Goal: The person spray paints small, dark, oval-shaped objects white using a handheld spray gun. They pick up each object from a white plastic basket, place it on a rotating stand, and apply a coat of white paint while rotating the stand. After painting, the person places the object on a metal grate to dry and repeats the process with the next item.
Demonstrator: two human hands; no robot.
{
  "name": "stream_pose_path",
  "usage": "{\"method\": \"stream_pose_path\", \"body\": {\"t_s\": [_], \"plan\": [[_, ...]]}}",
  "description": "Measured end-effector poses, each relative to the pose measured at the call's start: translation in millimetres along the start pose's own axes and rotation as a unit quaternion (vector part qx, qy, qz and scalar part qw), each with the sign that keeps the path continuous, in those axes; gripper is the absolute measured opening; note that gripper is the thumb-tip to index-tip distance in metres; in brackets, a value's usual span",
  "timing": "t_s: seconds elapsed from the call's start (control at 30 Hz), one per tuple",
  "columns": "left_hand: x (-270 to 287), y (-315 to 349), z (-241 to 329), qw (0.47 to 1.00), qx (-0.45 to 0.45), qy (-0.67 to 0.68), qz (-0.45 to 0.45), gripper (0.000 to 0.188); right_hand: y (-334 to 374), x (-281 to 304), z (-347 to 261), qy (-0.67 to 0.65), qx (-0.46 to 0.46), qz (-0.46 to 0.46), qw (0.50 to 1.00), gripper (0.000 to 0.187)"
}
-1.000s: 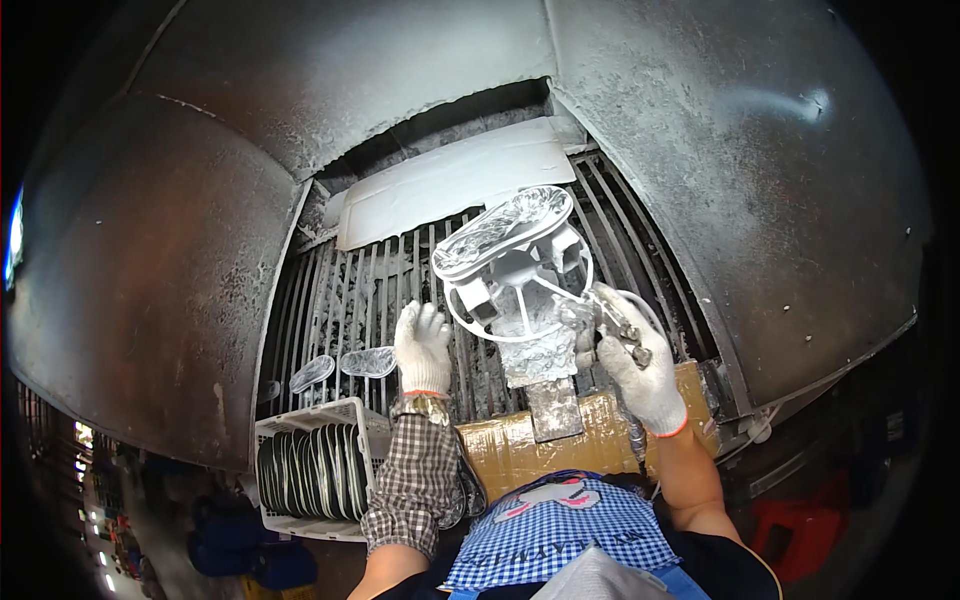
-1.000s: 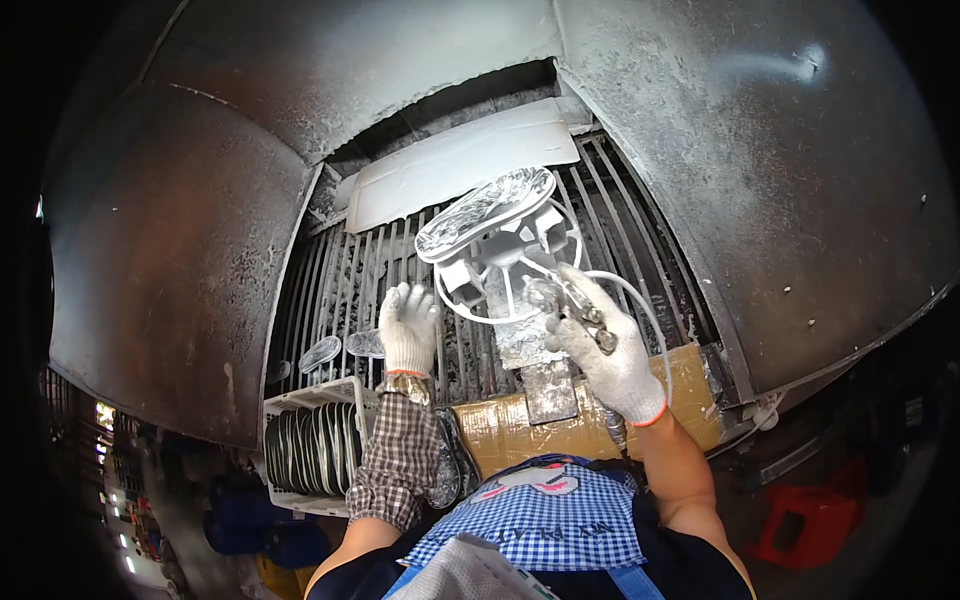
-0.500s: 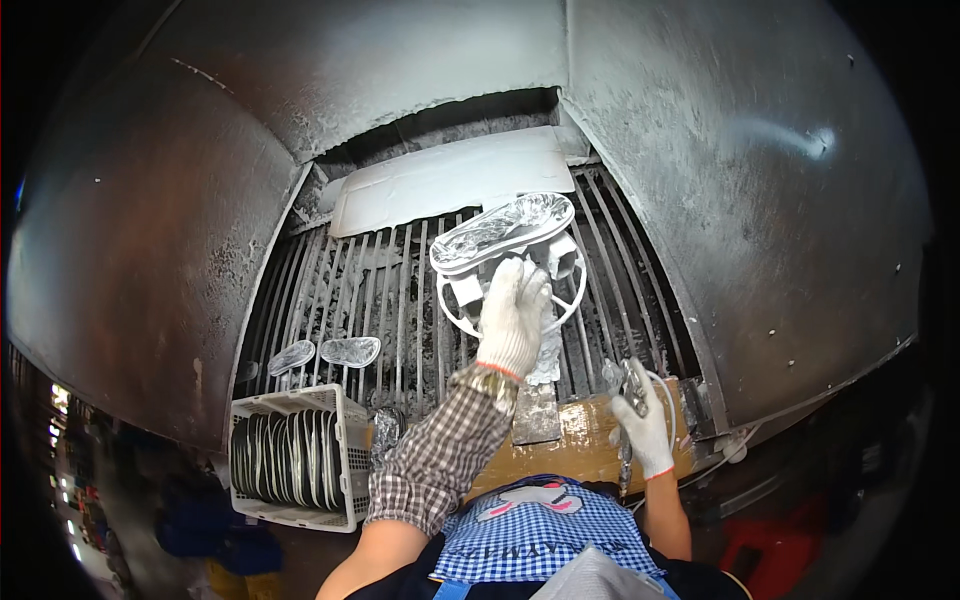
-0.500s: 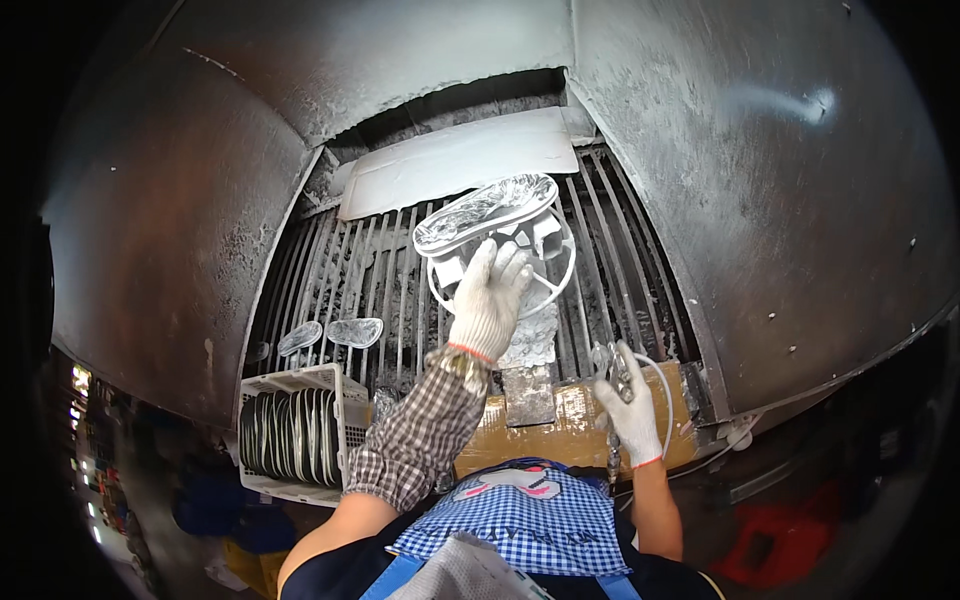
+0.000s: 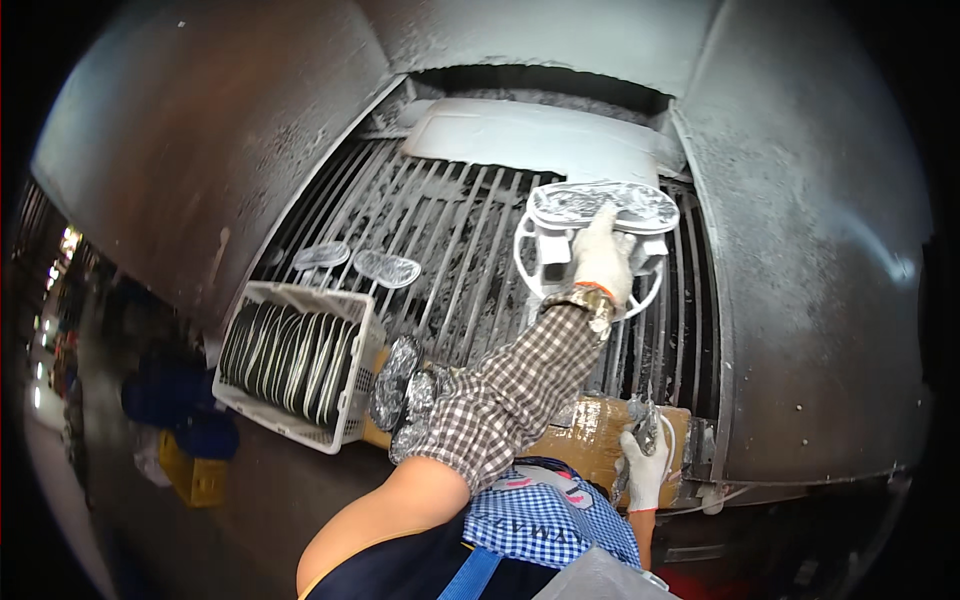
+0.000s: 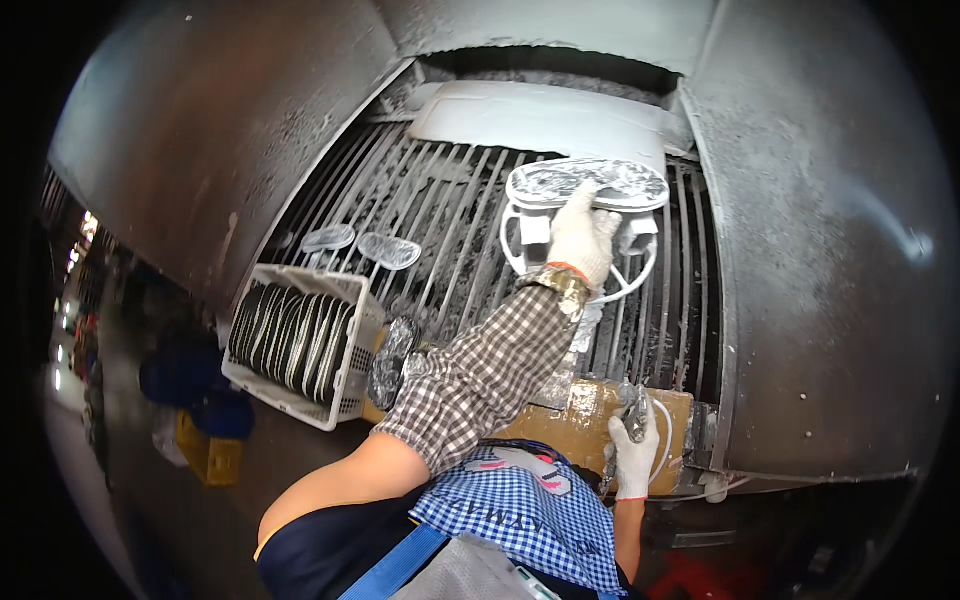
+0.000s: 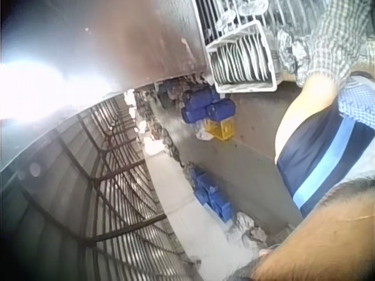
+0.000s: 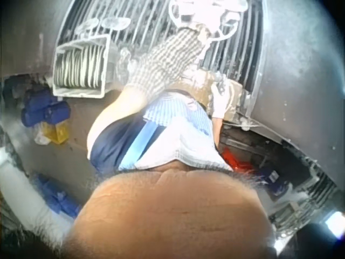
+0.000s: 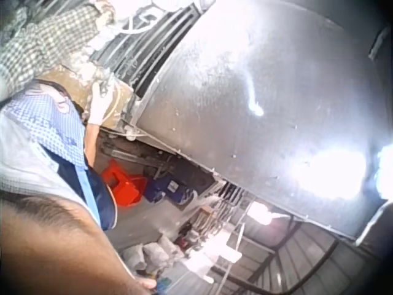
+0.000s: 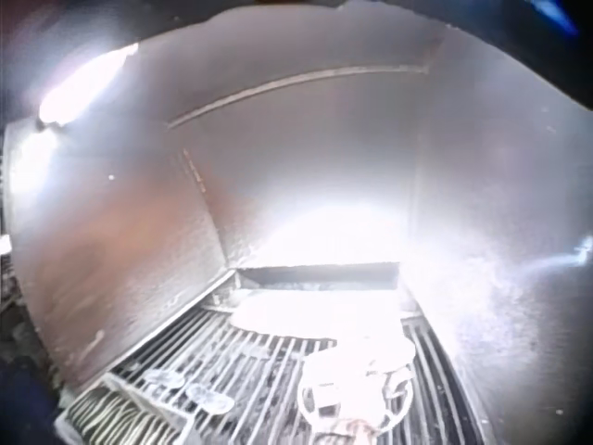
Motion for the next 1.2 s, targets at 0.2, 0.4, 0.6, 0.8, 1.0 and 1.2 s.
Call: {"method": "stream_pose_path", "body": {"t_s": [0.2,0.4,0.6,0.8,1.0,1.2], "plan": [[-2.4,-1.3,86.3,0.98,-0.102,-0.135,-0.102,0.036,-25.1,-12.2,-9.8,0.026,0.039,0.014,0.999,0.067],[53.5,1.9,229.0,0.96,-0.207,-0.116,-0.15,0.047,-23.6,-27.9,-5.0,0.027,0.003,-0.007,1.0,0.057],[195.0,-65.7,249.0,0.982,-0.164,-0.093,-0.019,0.047,-27.1,-41.9,-7.3,0.064,0.007,-0.018,0.998,0.056],[355.9,-108.0,157.7,0.991,-0.03,-0.025,0.131,0.039,-28.8,-47.4,-8.9,0.082,0.001,-0.025,0.996,0.057],[396.9,-106.3,125.0,0.972,-0.027,-0.21,0.097,0.028,-25.8,-52.5,-10.2,0.097,-0.029,-0.023,0.995,0.056],[378.6,-148.2,139.2,0.993,-0.017,-0.084,0.08,0.033,-30.9,-57.1,-12.0,0.122,-0.01,-0.02,0.992,0.046]]}}
Point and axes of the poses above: each hand's wrist, its own y-axis away from the middle knuckle, its own x-axis out of the back of the hand, z = x × y, the point moved 9 cm from there along -y, towards the middle knuckle, and after that the axes turned 4 degrees about -x, right-handed, at the moved point
